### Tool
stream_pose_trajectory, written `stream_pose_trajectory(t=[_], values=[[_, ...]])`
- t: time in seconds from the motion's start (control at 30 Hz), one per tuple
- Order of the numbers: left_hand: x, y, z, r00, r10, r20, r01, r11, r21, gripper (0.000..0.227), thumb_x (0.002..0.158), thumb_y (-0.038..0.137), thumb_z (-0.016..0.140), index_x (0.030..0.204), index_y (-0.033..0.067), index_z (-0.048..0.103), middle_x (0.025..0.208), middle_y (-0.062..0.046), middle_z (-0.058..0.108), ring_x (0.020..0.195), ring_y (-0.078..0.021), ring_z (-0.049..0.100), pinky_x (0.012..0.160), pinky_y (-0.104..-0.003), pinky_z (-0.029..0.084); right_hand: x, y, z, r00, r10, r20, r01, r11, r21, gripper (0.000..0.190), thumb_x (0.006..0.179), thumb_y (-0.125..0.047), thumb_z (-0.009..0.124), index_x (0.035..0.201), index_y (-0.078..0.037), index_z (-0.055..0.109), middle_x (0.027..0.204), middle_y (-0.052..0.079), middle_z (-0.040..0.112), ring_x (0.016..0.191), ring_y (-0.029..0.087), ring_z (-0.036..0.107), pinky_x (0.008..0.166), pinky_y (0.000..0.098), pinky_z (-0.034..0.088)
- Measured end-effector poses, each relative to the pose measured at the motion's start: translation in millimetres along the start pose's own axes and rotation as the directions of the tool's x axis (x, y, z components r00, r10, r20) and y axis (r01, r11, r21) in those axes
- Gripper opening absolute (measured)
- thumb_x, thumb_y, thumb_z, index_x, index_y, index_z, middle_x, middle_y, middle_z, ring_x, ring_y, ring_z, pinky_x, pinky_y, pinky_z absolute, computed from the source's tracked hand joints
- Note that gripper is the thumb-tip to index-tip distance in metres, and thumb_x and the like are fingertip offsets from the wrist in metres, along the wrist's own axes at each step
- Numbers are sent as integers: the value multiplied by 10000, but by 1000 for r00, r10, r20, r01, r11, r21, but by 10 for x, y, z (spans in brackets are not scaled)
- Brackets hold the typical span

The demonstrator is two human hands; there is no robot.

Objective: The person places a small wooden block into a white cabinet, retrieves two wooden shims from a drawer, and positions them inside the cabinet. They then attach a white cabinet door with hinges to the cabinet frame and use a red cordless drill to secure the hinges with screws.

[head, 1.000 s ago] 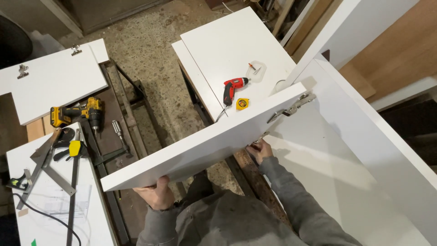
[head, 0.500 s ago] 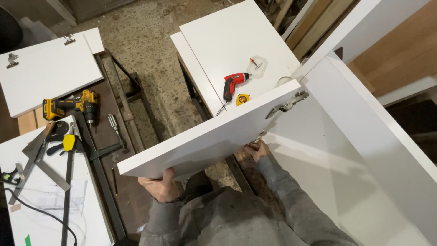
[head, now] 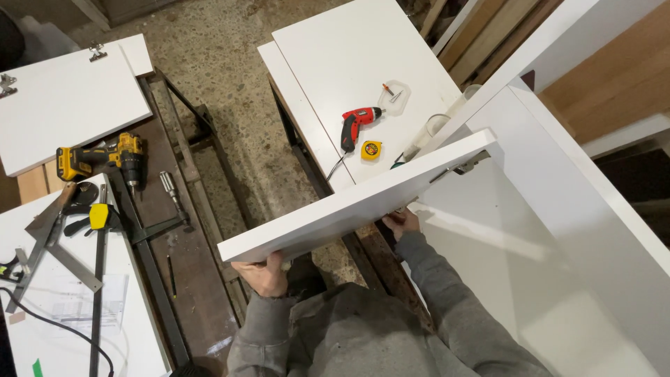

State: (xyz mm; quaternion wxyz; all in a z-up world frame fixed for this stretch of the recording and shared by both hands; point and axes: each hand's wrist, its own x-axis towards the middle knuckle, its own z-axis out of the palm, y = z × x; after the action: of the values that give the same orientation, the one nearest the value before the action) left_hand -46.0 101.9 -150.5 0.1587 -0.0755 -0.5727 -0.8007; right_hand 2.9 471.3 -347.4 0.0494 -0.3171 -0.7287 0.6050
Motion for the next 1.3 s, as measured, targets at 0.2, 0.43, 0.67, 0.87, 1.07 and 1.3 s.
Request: stream_pose_trajectory(t=[0.2,0.43,0.67,0.87,1.07,1.3], values=[[54,182,213,997,-17,69,17,1000,5,599,845,515,851,1021,-27,666,849,-48,659,737,-146,618,638,-331,500,96,-27,-74,997,16,-73,-17,1000,-9,546,829,-70,825,1335,-6,632,1272,134,703,1164,266,635,1022,382,534],[78,224,292,998,10,65,-10,1000,-2,587,848,503,853,1056,-24,701,927,-46,682,827,-138,640,724,-301,517,103,-265,-129,997,2,-76,-11,992,-125,434,864,-64,839,1263,29,695,1231,160,732,1168,279,649,1062,395,494],[50,114,268,995,-24,101,29,998,-47,539,861,484,858,1009,-11,705,906,-45,676,828,-152,630,725,-300,500,187,-73,-112,992,-57,-108,52,997,-51,464,812,-42,831,1254,-5,694,1219,125,726,1159,260,653,1032,383,515],[82,162,320,988,28,150,-22,999,-42,497,913,488,814,994,7,717,914,-50,687,803,-139,625,679,-302,488,202,-115,-71,988,9,-155,-24,995,-96,484,807,-14,842,1258,-3,668,1220,93,692,1098,234,604,1013,388,507],[78,175,322,988,46,148,-48,999,7,522,923,510,784,1028,0,742,846,-33,676,693,-100,535,603,-296,408,299,24,-81,986,102,-134,-89,991,97,382,809,49,808,1168,43,675,1106,151,707,942,227,650,889,335,597],[140,456,410,974,17,225,-29,998,48,574,956,560,723,994,-11,752,892,-73,711,723,-107,560,618,-284,408,431,197,-82,985,126,-117,-76,928,365,274,860,126,676,1123,48,676,1132,138,671,1014,236,648,954,425,603]])
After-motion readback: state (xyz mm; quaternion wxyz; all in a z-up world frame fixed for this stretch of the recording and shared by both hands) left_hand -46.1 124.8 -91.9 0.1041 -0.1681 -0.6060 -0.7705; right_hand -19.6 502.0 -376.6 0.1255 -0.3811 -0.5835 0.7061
